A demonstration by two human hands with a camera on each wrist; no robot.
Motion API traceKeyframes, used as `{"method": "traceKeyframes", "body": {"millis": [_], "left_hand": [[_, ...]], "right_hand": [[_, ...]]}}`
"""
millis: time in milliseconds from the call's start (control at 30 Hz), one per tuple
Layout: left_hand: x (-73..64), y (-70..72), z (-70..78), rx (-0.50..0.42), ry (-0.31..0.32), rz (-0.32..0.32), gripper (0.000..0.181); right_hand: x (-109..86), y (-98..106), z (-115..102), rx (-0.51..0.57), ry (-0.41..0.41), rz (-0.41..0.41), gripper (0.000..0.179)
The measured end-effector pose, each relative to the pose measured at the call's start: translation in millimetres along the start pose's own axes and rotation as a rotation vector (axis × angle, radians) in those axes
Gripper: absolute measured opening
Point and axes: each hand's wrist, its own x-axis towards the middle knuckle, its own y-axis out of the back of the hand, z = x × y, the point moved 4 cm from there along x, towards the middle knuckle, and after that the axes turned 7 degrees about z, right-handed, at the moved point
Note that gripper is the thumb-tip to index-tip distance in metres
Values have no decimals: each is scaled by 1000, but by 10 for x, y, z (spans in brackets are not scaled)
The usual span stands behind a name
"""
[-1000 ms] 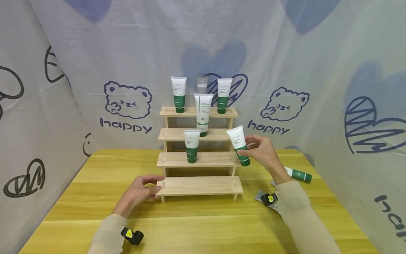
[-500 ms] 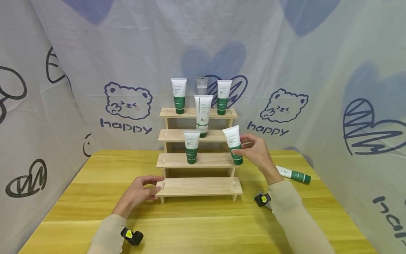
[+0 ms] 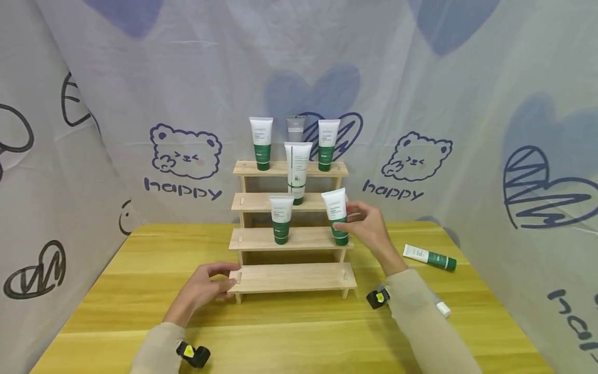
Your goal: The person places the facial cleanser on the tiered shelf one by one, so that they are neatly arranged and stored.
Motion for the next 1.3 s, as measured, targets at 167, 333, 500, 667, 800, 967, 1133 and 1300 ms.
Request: {"method": "traceKeyframes", "body": {"millis": [167,333,500,667,800,967,1133,1300], "left_hand": [[7,-2,3,-6,-14,-6,38],[6,0,-20,-8,-7,0,38],[-10,-7,-20,-5,-8,5,38],[-2,1,10,-7,-18,-11,38],[2,11,-3,-3,-11,-16,38],[7,21,4,0,-13,-19,39],[5,27,13,0,-13,-21,39],[-17,12,13,-1,-32,-31,41]], "right_hand": [[7,-50,-8,14,2,8,56],[7,-97,-42,38,10,5,56],[13,-118,-70,40,9,10,56],[19,-119,-81,45,3,36,56],[18,-140,-78,52,0,51,57],[30,-172,-88,65,5,66,57],[43,-216,-101,83,22,64,57],[37,-252,-79,94,9,70,55]]}}
